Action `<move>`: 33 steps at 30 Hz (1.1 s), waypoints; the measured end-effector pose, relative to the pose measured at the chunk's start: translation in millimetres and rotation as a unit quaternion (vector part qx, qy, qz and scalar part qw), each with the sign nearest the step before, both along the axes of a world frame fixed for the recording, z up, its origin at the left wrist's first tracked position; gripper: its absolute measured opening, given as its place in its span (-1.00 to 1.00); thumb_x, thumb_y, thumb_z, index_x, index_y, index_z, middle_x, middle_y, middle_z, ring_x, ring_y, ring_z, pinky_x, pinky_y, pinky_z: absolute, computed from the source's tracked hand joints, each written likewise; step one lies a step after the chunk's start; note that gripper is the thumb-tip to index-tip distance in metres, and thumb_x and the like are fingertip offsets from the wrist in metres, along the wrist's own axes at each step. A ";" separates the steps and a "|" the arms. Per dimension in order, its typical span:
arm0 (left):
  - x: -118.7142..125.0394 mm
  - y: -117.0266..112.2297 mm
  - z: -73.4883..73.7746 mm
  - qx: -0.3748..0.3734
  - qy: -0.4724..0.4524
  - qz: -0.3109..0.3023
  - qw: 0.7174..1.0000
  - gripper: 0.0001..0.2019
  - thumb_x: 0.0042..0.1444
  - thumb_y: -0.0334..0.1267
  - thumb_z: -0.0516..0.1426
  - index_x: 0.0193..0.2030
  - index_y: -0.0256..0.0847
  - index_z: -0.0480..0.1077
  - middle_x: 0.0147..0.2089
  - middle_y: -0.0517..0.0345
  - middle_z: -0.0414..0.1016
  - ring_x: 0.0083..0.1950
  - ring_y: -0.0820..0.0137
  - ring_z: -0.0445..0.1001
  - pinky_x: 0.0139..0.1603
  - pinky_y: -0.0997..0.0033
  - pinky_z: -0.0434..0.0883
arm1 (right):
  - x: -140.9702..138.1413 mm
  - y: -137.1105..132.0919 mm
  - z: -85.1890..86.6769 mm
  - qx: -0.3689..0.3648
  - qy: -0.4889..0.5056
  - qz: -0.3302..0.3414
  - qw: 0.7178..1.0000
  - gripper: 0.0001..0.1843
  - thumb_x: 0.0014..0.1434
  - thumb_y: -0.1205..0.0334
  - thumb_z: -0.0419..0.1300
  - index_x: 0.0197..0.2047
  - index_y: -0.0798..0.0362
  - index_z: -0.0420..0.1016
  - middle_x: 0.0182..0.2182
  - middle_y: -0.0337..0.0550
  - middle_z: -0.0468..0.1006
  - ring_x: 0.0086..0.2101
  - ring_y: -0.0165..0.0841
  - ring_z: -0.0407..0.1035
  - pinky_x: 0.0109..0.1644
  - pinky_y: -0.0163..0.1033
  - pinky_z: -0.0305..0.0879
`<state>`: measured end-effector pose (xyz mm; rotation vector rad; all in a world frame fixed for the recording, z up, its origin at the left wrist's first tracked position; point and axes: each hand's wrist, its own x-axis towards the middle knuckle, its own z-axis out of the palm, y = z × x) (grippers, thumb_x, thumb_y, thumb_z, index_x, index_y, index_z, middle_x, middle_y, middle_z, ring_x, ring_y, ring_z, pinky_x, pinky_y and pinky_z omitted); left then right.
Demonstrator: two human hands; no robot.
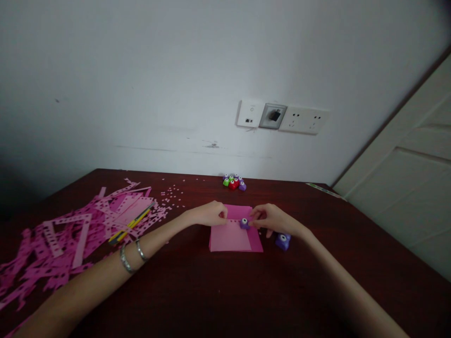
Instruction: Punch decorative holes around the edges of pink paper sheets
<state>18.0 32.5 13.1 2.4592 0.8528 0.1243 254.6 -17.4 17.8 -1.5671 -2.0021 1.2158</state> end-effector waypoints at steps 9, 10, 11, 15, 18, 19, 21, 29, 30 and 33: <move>31.8 24.0 1.6 -0.195 -0.018 0.041 0.980 -0.59 -0.04 0.07 0.13 -0.58 -0.29 0.37 -0.64 0.26 0.25 -0.63 0.59 0.12 -0.58 0.50 0.08 | 3.8 17.0 19.2 -0.109 0.008 0.008 0.994 -0.45 0.02 -0.22 0.14 -0.49 0.20 0.48 -0.56 -0.05 0.54 -0.59 -0.45 0.41 -0.68 -0.49 0.21; 36.0 25.0 2.9 -0.217 -0.008 0.045 0.975 -0.60 -0.07 0.08 0.15 -0.57 -0.29 0.38 -0.63 0.26 0.26 -0.63 0.59 0.14 -0.58 0.50 0.09 | 3.3 18.8 19.2 -0.118 0.008 0.017 0.993 -0.44 0.01 -0.23 0.14 -0.48 0.20 0.50 -0.57 -0.06 0.55 -0.59 -0.46 0.41 -0.67 -0.49 0.20; 39.9 25.5 4.1 -0.233 0.004 0.050 0.971 -0.60 -0.10 0.08 0.18 -0.57 -0.29 0.38 -0.63 0.26 0.27 -0.63 0.59 0.15 -0.58 0.50 0.10 | 2.7 20.2 18.8 -0.124 0.008 0.026 0.992 -0.43 0.00 -0.24 0.15 -0.46 0.20 0.50 -0.58 -0.07 0.55 -0.59 -0.46 0.41 -0.66 -0.49 0.19; 50.8 24.7 6.5 -0.273 0.049 0.062 0.959 -0.65 -0.19 0.01 0.25 -0.60 -0.28 0.36 -0.64 0.28 0.26 -0.63 0.59 0.18 -0.58 0.51 0.11 | -1.5 23.2 14.9 -0.142 0.003 0.042 0.989 -0.43 -0.04 -0.24 0.18 -0.41 0.20 0.51 -0.61 -0.10 0.54 -0.56 -0.43 0.43 -0.65 -0.49 0.17; 55.1 24.7 7.8 -0.292 0.076 0.068 0.951 -0.69 -0.22 -0.06 0.26 -0.62 -0.29 0.36 -0.65 0.27 0.26 -0.64 0.59 0.17 -0.61 0.53 0.10 | -4.4 25.6 10.9 -0.158 -0.015 0.048 0.986 -0.44 -0.07 -0.23 0.21 -0.40 0.19 0.51 -0.61 -0.12 0.53 -0.55 -0.42 0.43 -0.62 -0.48 0.18; 56.1 25.2 8.7 -0.294 0.083 0.064 0.950 -0.70 -0.21 -0.08 0.26 -0.62 -0.29 0.36 -0.65 0.26 0.27 -0.64 0.59 0.17 -0.62 0.53 0.10 | -5.0 26.7 9.4 -0.161 -0.021 0.049 0.986 -0.45 -0.07 -0.22 0.22 -0.40 0.19 0.51 -0.62 -0.13 0.53 -0.55 -0.43 0.43 -0.62 -0.47 0.19; 58.2 26.7 10.9 -0.296 0.098 0.054 0.949 -0.73 -0.20 -0.11 0.25 -0.63 -0.29 0.37 -0.64 0.23 0.29 -0.64 0.59 0.18 -0.62 0.54 0.11 | -5.7 29.5 6.4 -0.165 -0.033 0.050 0.984 -0.46 -0.07 -0.22 0.21 -0.41 0.18 0.51 -0.62 -0.13 0.53 -0.56 -0.44 0.42 -0.61 -0.47 0.19; 72.4 36.7 8.9 -0.322 0.168 0.042 0.931 -0.85 -0.24 -0.22 0.21 -0.62 -0.27 0.41 -0.64 0.19 0.30 -0.64 0.56 0.20 -0.67 0.57 0.12 | -4.9 38.9 0.3 -0.251 -0.072 0.040 0.965 -0.47 -0.08 -0.19 0.24 -0.48 0.21 0.48 -0.61 -0.11 0.52 -0.62 -0.50 0.37 -0.64 -0.49 0.16; 73.8 37.5 8.0 -0.324 0.176 0.041 0.929 -0.86 -0.24 -0.23 0.21 -0.63 -0.26 0.41 -0.65 0.20 0.29 -0.65 0.56 0.20 -0.67 0.57 0.13 | -4.5 40.3 -0.1 -0.263 -0.065 0.040 0.962 -0.48 -0.09 -0.18 0.25 -0.47 0.22 0.48 -0.61 -0.11 0.52 -0.61 -0.50 0.37 -0.64 -0.50 0.16; 76.3 38.4 6.0 -0.313 0.186 0.039 0.931 -0.88 -0.24 -0.24 0.20 -0.62 -0.26 0.41 -0.66 0.21 0.28 -0.65 0.55 0.20 -0.65 0.56 0.16 | -3.4 44.1 -1.0 -0.289 -0.054 0.048 0.954 -0.48 -0.10 -0.17 0.27 -0.46 0.22 0.48 -0.60 -0.11 0.52 -0.60 -0.49 0.39 -0.66 -0.51 0.15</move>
